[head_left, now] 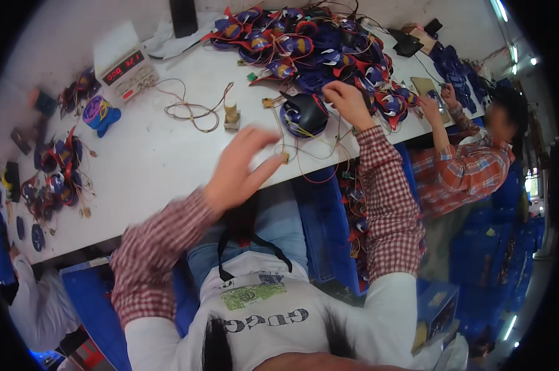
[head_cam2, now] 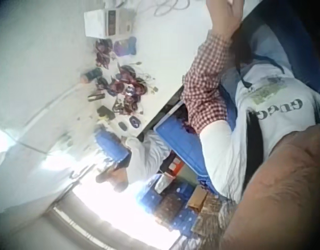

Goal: Assembling small electronic toy components by connecting wires and fitting plastic parts together.

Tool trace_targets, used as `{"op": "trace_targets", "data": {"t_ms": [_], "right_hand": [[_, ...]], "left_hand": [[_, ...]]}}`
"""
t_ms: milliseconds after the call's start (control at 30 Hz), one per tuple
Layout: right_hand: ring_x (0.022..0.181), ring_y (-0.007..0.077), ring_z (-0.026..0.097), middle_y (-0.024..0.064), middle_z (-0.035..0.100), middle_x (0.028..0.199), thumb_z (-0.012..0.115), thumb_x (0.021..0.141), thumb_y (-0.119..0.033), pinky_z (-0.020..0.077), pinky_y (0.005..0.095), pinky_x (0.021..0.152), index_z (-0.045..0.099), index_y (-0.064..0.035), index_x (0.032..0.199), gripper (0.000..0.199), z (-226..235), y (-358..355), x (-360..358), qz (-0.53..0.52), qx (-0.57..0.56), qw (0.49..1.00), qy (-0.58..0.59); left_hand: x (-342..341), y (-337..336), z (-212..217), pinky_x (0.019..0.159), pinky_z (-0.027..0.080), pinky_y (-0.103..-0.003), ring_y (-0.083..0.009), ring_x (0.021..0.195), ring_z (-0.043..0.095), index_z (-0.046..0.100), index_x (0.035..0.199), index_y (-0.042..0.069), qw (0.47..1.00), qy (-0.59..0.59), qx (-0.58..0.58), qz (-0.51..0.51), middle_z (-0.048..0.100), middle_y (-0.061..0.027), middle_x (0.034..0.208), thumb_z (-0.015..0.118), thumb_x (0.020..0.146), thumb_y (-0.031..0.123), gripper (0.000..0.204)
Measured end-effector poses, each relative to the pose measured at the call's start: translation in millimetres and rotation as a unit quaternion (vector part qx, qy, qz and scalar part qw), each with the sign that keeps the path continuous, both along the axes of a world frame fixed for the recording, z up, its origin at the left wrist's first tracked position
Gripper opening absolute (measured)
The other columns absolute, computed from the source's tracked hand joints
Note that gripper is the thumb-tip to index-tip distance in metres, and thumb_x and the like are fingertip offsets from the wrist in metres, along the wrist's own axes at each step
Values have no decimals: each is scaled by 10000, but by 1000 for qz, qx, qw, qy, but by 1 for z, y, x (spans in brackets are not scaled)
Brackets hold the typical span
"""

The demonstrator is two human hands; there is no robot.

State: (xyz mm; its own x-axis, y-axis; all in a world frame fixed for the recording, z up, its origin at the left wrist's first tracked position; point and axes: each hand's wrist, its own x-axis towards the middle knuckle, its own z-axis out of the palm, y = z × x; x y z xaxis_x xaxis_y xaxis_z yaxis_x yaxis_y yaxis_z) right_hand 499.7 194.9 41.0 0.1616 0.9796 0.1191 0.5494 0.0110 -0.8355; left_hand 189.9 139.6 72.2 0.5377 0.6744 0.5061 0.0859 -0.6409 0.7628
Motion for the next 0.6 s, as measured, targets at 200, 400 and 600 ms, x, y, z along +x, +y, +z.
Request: {"op": "trace_targets", "data": {"t_ms": [200,400,600], "right_hand": [[692,133,607,51,649,738,612,852,-256,488,262,598,697,-32,849,239,-15,17,9,25,-55,975,-214],[585,129,583,55,639,720,622,842,-269,453,253,487,703,-30,851,252,-12,17,17,54,-217,973,-50],[513,118,532,36,618,673,617,866,-250,375,244,426,670,7,831,264,-3,19,3,85,-267,960,10]], "left_hand": [[123,93,-36,878,377,-403,-307,988,481,540,1156,9,958,237,153,55,525,-155,1081,707,729,391,597],[125,94,-39,904,339,-458,-315,976,466,519,1147,5,907,407,101,47,507,-179,1084,736,596,491,766],[116,70,-65,985,278,-498,-312,999,479,511,1164,38,935,284,192,93,510,-155,1101,750,565,448,765]]}}
